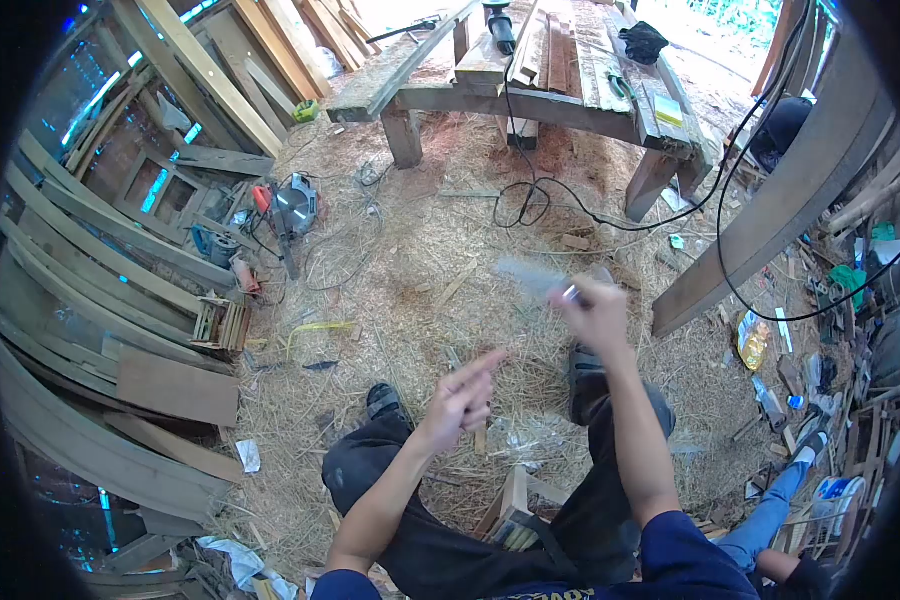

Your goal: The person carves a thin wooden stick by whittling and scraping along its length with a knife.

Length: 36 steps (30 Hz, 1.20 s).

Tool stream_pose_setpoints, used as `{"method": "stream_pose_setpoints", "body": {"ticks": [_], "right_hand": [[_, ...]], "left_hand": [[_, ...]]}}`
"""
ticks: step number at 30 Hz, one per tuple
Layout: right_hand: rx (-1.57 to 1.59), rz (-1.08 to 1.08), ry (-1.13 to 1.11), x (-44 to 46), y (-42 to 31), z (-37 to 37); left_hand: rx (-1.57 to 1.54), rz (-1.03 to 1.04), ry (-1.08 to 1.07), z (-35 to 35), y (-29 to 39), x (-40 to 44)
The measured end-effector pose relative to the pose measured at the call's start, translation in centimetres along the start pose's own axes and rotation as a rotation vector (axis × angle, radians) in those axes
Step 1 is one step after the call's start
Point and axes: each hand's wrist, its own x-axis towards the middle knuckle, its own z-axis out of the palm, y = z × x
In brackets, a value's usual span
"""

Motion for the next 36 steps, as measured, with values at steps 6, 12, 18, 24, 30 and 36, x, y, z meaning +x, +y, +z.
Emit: {"method": "stream_pose_setpoints", "body": {"ticks": [6,12,18,24,30,36], "right_hand": [[-0.016,0.240,0.084,0.0,0.5,-3.1],[-0.011,-0.160,-0.229,-2.1,-2.5,1.1],[0.202,-0.197,-0.347,-2.9,-4.5,3.6],[0.196,-0.246,-0.373,-2.0,-3.9,2.5],[0.104,-0.365,-0.348,-1.3,-4.4,1.2],[-0.105,0.089,0.046,0.7,0.5,-0.8]], "left_hand": [[0.072,0.101,0.143,-0.8,-1.2,0.6],[0.065,0.103,0.244,-1.4,-0.9,1.7],[-0.197,0.022,0.178,-0.3,-1.0,2.6],[-0.228,-0.077,0.175,0.8,0.6,1.9],[-0.221,-0.074,0.133,0.3,-0.2,1.5],[0.155,-0.039,-0.119,0.6,-0.8,-0.6]]}}
